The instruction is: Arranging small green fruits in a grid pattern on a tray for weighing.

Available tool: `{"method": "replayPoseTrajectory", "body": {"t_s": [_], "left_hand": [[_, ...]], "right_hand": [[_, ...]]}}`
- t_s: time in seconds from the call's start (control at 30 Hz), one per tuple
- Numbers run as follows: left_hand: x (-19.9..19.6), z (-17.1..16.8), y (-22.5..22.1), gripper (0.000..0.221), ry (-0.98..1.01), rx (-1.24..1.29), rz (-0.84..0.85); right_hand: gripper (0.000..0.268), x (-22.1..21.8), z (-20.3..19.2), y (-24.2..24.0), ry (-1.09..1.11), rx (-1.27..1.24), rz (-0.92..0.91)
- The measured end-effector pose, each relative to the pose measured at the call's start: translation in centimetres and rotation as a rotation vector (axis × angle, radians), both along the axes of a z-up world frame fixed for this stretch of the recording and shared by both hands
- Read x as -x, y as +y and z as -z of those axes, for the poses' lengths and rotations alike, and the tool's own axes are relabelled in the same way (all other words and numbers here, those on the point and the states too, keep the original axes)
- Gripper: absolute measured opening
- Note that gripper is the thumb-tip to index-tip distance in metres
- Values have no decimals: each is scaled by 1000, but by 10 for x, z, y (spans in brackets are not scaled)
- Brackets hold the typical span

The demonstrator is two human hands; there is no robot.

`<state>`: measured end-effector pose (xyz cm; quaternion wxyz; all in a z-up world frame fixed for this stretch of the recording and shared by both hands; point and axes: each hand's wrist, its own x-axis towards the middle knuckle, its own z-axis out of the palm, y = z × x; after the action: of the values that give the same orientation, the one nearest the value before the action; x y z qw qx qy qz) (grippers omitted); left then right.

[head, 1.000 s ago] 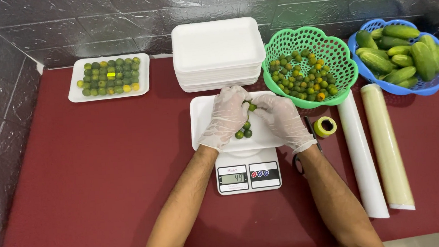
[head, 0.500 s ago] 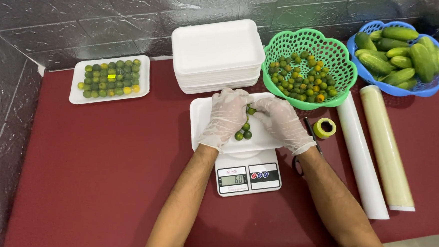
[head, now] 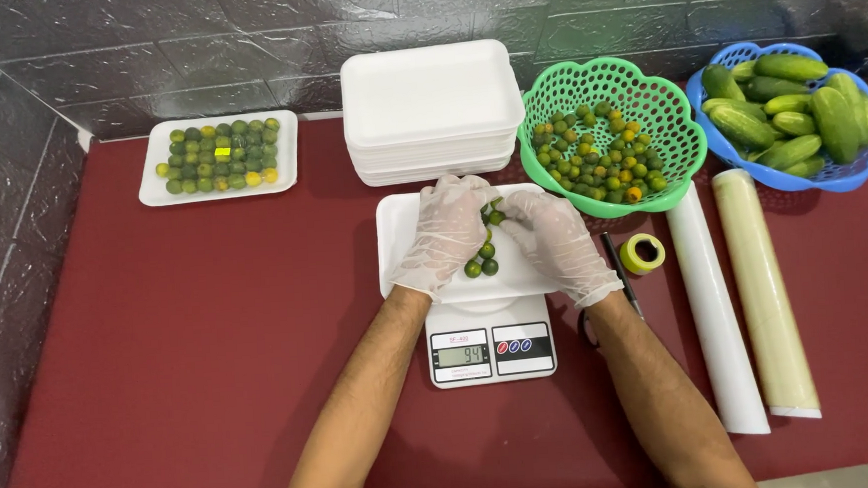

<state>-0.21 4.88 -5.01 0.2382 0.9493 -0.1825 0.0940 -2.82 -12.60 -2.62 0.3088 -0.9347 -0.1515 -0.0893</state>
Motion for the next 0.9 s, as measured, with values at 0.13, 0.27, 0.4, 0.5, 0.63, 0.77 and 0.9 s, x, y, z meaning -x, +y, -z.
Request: {"method": "replayPoseTrajectory", "body": {"t_s": [0.13, 0.27, 0.4, 0.5, 0.63, 0.77, 0.9], "left_hand": [[-4, 4, 0, 42, 10, 13, 3], [-10, 13, 1, 39, -1, -20, -8], [-5, 6, 2, 36, 31, -6, -12], [-5, 8, 2, 34, 16, 10, -16], [1, 1, 5, 30, 10, 52, -1], [0, 3, 4, 29, 3, 43, -6], [-2, 4, 4, 29, 1, 36, -14]], "right_hand": [[24, 3, -5, -3, 10, 13, 3], [27, 2, -5, -9, 38, -10, 7], [23, 0, -7, -10, 68, -35, 66], [20, -2, -4, -8, 80, 12, 69], [19, -2, -3, -7, 75, -6, 61], [17, 0, -5, -4, 60, 17, 72], [17, 1, -5, -4, 49, 15, 72]]}}
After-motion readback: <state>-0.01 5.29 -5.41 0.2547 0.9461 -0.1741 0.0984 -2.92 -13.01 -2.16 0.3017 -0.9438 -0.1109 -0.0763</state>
